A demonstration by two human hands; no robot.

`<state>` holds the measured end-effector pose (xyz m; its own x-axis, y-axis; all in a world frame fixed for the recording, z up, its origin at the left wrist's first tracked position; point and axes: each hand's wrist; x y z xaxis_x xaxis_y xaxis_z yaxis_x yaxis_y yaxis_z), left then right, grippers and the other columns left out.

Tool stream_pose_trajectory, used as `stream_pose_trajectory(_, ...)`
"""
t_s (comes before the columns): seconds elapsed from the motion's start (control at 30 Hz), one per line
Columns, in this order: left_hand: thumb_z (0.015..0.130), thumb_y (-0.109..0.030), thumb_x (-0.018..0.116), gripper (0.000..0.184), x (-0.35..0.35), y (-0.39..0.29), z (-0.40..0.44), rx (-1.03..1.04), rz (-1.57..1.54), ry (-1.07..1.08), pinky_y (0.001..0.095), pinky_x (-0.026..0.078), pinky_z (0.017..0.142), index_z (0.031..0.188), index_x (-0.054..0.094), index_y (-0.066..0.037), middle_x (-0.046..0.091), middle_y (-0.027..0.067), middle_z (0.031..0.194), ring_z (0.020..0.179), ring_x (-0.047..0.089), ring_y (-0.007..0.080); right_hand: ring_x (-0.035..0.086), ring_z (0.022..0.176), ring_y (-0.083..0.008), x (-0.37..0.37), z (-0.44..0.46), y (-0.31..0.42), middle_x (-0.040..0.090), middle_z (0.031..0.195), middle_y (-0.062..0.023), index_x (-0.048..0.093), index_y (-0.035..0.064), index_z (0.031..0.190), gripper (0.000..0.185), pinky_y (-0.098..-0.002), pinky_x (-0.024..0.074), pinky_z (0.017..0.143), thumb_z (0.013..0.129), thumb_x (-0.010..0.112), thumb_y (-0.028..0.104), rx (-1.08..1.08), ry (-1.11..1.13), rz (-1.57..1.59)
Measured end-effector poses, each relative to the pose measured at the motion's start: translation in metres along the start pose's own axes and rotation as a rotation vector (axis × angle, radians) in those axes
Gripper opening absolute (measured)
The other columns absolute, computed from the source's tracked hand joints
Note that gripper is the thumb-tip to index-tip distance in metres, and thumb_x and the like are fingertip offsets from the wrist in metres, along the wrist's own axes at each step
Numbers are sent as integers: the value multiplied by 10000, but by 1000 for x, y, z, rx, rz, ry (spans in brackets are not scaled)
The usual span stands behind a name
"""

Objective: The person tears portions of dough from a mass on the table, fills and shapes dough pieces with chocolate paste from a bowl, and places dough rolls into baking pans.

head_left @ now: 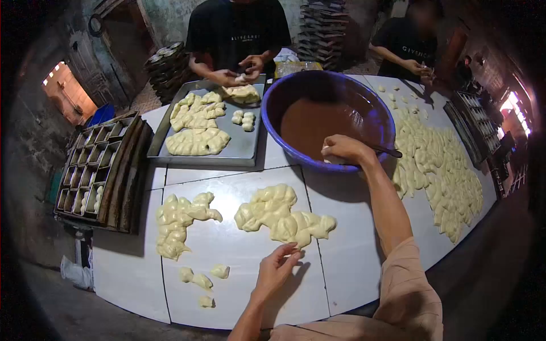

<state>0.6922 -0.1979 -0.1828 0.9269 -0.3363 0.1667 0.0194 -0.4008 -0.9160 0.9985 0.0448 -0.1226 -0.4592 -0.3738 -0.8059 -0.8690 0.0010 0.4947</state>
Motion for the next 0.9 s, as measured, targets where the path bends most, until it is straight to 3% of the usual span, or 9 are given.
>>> stream_pose_trajectory(0.07, 973, -162, 617, 407, 2, 4, 2, -2, 4, -1, 316, 519, 907, 1322, 533, 29, 684, 148, 1128, 1077, 648, 193, 679, 907, -254, 5, 5, -2, 724, 928, -153, 716, 34, 1004, 354, -407, 504, 787, 770, 647, 289, 73, -26, -14)
stream_pose_trajectory(0.17, 967, -188, 630, 405, 12, -28, -7, -95, 84, 1, 316, 514, 899, 1311, 556, 12, 680, 131, 1138, 1040, 651, 180, 635, 806, -213, 24, 20, -4, 705, 885, -81, 720, 45, 961, 271, -363, 492, 727, 815, 643, 261, -64, -9, 6)
stream_pose_trajectory(0.3, 966, -226, 634, 420, 7, -28, -6, 27, 66, 63, 306, 508, 890, 1311, 566, 4, 664, 118, 1154, 1019, 646, 164, 626, 685, -137, 5, -9, 26, 652, 831, -46, 633, 58, 932, 189, -268, 508, 591, 927, 659, 245, -121, 29, 1064)
stream_pose_trajectory(0.4, 979, -263, 622, 449, 3, -18, 16, 79, -11, 61, 302, 514, 898, 1315, 553, 27, 649, 120, 1198, 1073, 641, 198, 618, 699, -85, 3, -41, 60, 596, 829, -1, 593, 106, 968, 136, -172, 543, 573, 951, 658, 224, -204, 1, 1419)
stream_pose_trajectory(0.6, 1021, -460, 470, 600, 16, -53, 37, 190, -526, 47, 454, 413, 1055, 1419, 427, -13, 500, 143, 1404, 1292, 498, 263, 629, 741, -96, 81, -98, 125, 593, 869, 12, 594, 103, 1011, 148, -192, 529, 559, 958, 649, 230, -224, -39, 1632)
stream_pose_trajectory(0.7, 1017, -421, 501, 496, 0, -49, 24, 133, -689, 21, 442, 421, 1043, 1341, 502, -46, 569, 108, 1293, 1203, 553, 239, 607, 790, -61, 134, -116, 145, 602, 895, 23, 590, 85, 1059, 135, -231, 530, 705, 976, 609, 190, -166, -116, 1674)
stream_pose_trajectory(0.77, 984, -352, 592, 376, -21, -35, 12, 147, -675, -76, 375, 486, 978, 1193, 600, -39, 654, 61, 1109, 1046, 630, 176, 604, 811, -66, 154, -131, 148, 603, 941, 13, 586, 69, 1107, 196, -264, 531, 727, 952, 631, 179, -153, -96, 1702)
stream_pose_trajectory(0.83, 965, -316, 636, 359, -43, -22, 2, 133, -579, -223, 336, 528, 921, 1159, 624, -14, 680, 78, 1073, 981, 665, 174, 619, 897, -101, 174, -140, 144, 622, 1034, -16, 573, 46, 1154, 286, -272, 540, 775, 919, 660, 183, -213, -31, 1686)
stream_pose_trajectory(0.9, 950, -252, 669, 353, -62, -2, 0, 169, -539, -273, 307, 558, 860, 1167, 637, 25, 693, 106, 1061, 936, 685, 175, 626, 1032, -197, 201, -149, 157, 579, 1232, -97, 524, 20, 1282, 451, -297, 550, 860, 877, 692, 128, -318, -289, 1278)
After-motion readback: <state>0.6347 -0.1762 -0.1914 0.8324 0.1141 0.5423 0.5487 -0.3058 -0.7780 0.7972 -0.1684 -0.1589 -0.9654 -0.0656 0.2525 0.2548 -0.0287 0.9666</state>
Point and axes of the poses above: each hand's wrist, its own z-axis towards the middle knuckle, its own x-axis out of the palm, y = z × x
